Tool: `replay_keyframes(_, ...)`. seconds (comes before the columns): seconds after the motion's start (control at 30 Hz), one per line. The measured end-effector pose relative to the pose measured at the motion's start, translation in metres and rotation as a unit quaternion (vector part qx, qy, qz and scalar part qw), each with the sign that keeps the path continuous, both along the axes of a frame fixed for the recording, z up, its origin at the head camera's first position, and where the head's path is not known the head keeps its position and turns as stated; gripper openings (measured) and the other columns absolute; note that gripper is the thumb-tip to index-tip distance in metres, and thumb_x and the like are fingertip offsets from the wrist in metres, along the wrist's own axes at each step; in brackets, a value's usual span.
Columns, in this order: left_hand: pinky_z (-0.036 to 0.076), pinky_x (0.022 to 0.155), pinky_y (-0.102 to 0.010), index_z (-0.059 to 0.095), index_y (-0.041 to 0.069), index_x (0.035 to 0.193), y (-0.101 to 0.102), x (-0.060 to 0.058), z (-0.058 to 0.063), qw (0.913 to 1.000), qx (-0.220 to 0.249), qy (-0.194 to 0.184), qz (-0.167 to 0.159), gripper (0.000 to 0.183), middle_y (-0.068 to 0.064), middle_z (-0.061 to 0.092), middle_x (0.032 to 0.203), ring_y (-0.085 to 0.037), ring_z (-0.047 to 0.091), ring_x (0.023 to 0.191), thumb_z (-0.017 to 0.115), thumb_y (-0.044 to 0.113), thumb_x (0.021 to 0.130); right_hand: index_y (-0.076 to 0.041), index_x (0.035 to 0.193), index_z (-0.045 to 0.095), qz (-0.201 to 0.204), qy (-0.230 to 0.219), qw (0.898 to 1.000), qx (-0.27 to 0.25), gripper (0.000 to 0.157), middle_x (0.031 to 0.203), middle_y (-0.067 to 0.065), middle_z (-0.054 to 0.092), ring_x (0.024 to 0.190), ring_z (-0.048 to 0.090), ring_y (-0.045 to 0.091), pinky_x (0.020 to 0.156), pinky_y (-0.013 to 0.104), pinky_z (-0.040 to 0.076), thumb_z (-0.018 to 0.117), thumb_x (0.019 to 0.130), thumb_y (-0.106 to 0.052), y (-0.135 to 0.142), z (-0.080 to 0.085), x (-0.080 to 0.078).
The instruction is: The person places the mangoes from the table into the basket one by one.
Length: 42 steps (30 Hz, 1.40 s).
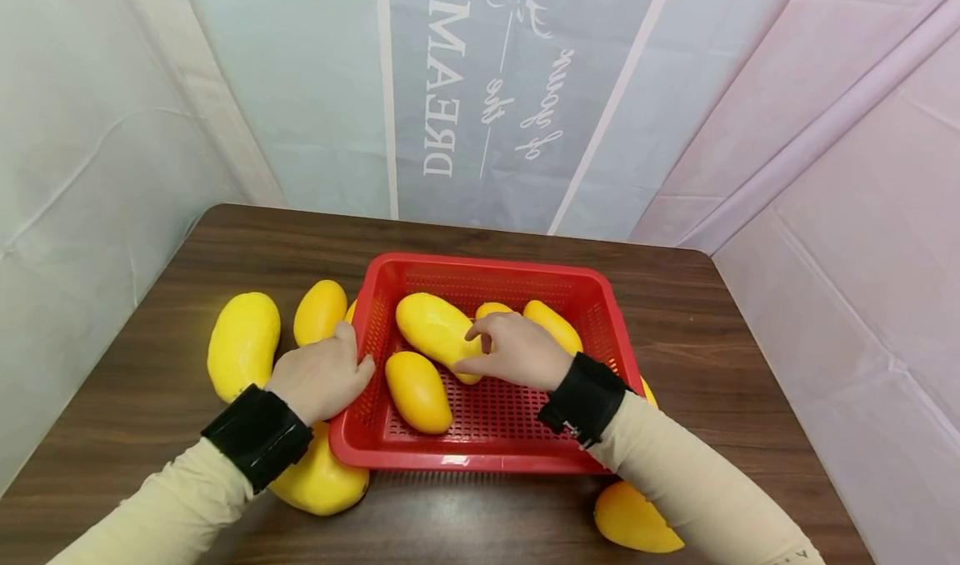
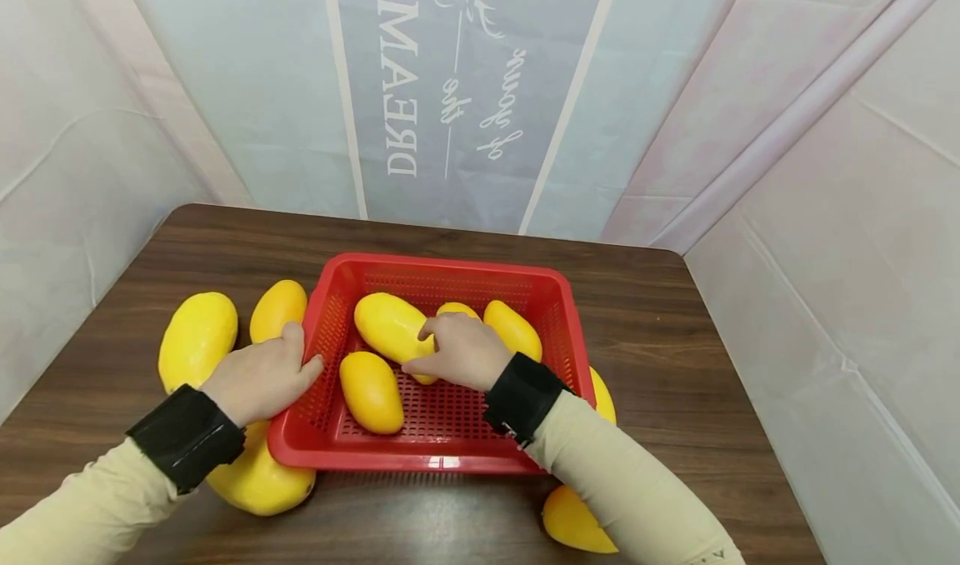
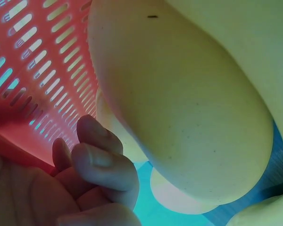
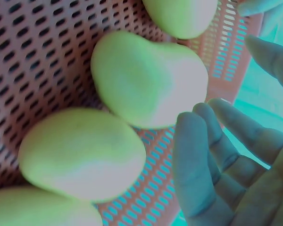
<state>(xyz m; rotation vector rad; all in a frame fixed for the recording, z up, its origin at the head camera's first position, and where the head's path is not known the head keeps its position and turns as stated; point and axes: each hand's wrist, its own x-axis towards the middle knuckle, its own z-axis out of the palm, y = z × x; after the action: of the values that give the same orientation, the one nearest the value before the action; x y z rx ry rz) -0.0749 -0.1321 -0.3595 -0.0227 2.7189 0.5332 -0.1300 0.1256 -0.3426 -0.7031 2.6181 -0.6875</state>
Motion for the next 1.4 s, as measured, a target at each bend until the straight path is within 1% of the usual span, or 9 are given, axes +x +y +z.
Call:
replay_keyframes(0.07,0.048,0.052,-0.035,0.041,-0.003,0.111,0.000,0.000,0.000,1.0000,0.000,0.000,-0.001,0.042,-0.009,0.056,0.068,-0.021,0.055,0.050,0.048,0.036,0.096,-0.002,0.114,0.075,0.000,0.007,1.000,-0.001,0.052,0.066,0.002,0.060,0.055,0.051,0.017,0.059,0.034,0.045,0.077,0.080,-0.041,0.006,0.003,0.001)
replay_keyframes(0.23,0.049,0.052,-0.035,0.041,-0.003,0.111,-0.001,0.001,0.001,1.0000,0.001,-0.003,-0.002,0.041,-0.009,0.056,0.068,-0.021,0.055,0.049,0.049,0.035,0.096,-0.002,0.115,0.075,-0.003,0.015,1.000,0.007,0.053,0.067,0.000,0.060,0.053,0.049,0.017,0.055,0.032,0.043,0.078,0.079,-0.041,0.018,0.009,0.005)
replay_keyframes(0.5,0.049,0.051,-0.035,0.041,-0.002,0.111,-0.001,0.000,0.000,1.0000,0.002,-0.005,-0.003,0.041,-0.009,0.056,0.068,-0.021,0.055,0.049,0.050,0.035,0.095,-0.001,0.114,0.075,-0.011,0.021,1.000,0.004,0.055,0.074,-0.003,0.063,0.065,0.051,0.016,0.061,0.034,0.049,0.079,0.077,-0.041,0.034,0.016,0.012)
replay_keyframes(0.63,0.050,0.051,-0.035,0.041,-0.002,0.111,-0.001,0.000,-0.001,0.9999,0.006,-0.009,-0.001,0.041,-0.009,0.057,0.068,-0.021,0.056,0.049,0.050,0.035,0.095,-0.001,0.114,0.074,-0.019,0.018,1.000,0.000,0.054,0.075,-0.002,0.063,0.060,0.049,0.017,0.059,0.034,0.047,0.078,0.079,-0.041,0.044,0.019,0.013)
replay_keyframes(0.73,0.050,0.052,-0.035,0.041,-0.002,0.111,-0.001,0.000,0.000,0.9999,0.008,-0.013,0.000,0.041,-0.009,0.057,0.068,-0.021,0.056,0.049,0.050,0.035,0.095,-0.001,0.114,0.073,-0.023,0.027,0.999,0.002,0.053,0.076,-0.002,0.064,0.057,0.050,0.015,0.058,0.033,0.047,0.077,0.080,-0.041,0.053,0.021,0.014)
replay_keyframes(0.87,0.050,0.052,-0.035,0.040,-0.002,0.112,-0.001,0.000,0.000,0.9999,0.005,-0.013,0.000,0.042,-0.009,0.057,0.068,-0.021,0.056,0.049,0.050,0.035,0.096,-0.002,0.112,0.074,-0.023,0.049,0.999,0.006,0.052,0.081,-0.001,0.067,0.065,0.054,0.013,0.060,0.032,0.048,0.076,0.080,-0.044,0.065,0.024,0.016)
replay_keyframes(1.03,0.050,0.052,-0.035,0.040,-0.003,0.112,-0.001,0.001,0.001,0.9999,0.002,-0.012,0.000,0.042,-0.009,0.057,0.068,-0.021,0.056,0.049,0.050,0.035,0.096,-0.003,0.112,0.075,-0.031,0.055,0.998,0.013,0.056,0.084,0.000,0.070,0.069,0.054,0.014,0.061,0.033,0.050,0.075,0.080,-0.048,0.080,0.029,0.018)
replay_keyframes(1.23,0.050,0.052,-0.035,0.040,-0.002,0.111,0.000,0.001,0.002,0.9999,0.005,-0.014,0.001,0.041,-0.009,0.057,0.068,-0.021,0.056,0.049,0.050,0.035,0.095,0.000,0.111,0.072,-0.048,0.045,0.998,0.010,0.053,0.079,0.000,0.065,0.063,0.050,0.015,0.059,0.034,0.049,0.075,0.081,-0.043,0.098,0.033,0.020)
replay_keyframes(1.4,0.050,0.051,-0.035,0.040,-0.002,0.111,0.001,0.000,0.002,0.9999,0.007,-0.012,0.000,0.040,-0.009,0.057,0.068,-0.021,0.056,0.049,0.051,0.034,0.095,0.002,0.111,0.071,-0.072,0.051,0.996,-0.008,0.045,0.079,0.000,0.064,0.067,0.054,0.016,0.061,0.034,0.051,0.075,0.084,-0.034,0.116,0.033,0.020)
